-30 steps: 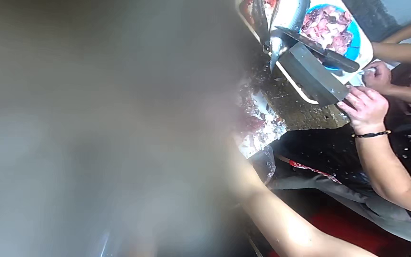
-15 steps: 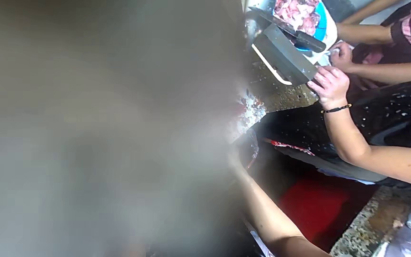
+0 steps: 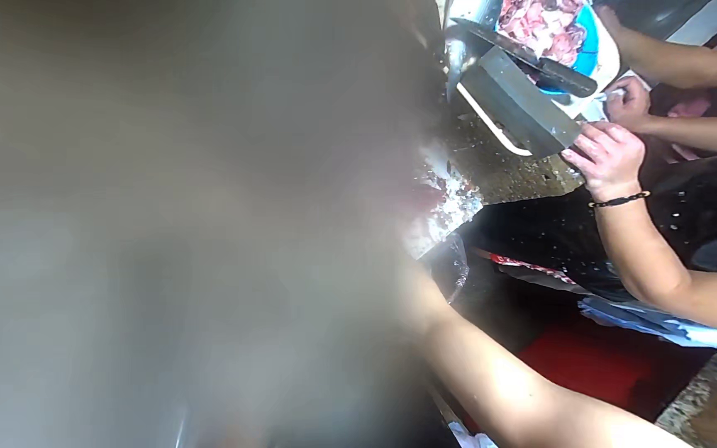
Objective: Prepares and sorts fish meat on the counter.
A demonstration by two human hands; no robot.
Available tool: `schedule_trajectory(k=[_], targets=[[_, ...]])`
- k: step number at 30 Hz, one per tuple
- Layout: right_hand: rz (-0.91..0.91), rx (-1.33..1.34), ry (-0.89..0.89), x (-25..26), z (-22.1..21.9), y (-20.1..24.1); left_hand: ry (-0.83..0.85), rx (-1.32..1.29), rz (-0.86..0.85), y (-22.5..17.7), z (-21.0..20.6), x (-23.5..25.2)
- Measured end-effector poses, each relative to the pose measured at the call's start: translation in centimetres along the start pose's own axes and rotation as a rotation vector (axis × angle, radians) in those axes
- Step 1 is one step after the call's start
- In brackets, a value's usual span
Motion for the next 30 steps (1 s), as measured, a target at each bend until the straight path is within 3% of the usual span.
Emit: schedule_trajectory(k=[6, 11, 13, 16, 19, 24, 28, 30], targets=[[0.018, 0.185, -0.066, 0.8, -1.6, 0.9, -0.085, 0.010, -0.033, 1.1, -1.7, -0.1], [0.145, 0.241, 0.015, 11.1, -3.6, -11.3, -0.097, 0.011, -0.047, 0.9, -0.9, -0.1], [0.111, 0.142, 0.064, 9.7, -2.7, -9.7, -0.087, 0.011, -0.043, 0.8, -0.7, -0.1], [0.090, 0.081, 0.036, 5.8, -2.3, -2.8, -0.078, 0.029, -0.053, 1.0, -1.2, -0.2], [0.067, 0.095, 0.036, 7.9, -3.7, -0.5, -0.159, 0.058, -0.076, 1.9, -2.6, -0.4], [0.003, 0.040, 0.017, 11.5, -4.8, -1.6, -0.187, 0.042, -0.082, 1.6, -2.5, -0.5], [0.215, 0.065, 0.114, 15.9, -4.5, -6.0, -0.177, 0.028, -0.074, 1.5, -2.3, -0.4], [0.210, 0.008, 0.063, 15.6, -4.2, -6.5, -0.187, 0.029, -0.083, 1.6, -2.5, -0.5]])
Point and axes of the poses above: each hand's wrist, its own x-axis towards the middle knuckle, its own z-axis out of the back of the hand, y = z × x, the point moved 2 cm from there along x, towards the middle knuckle, and after that the axes turned 12 degrees about -y, right-handed, at the moved point
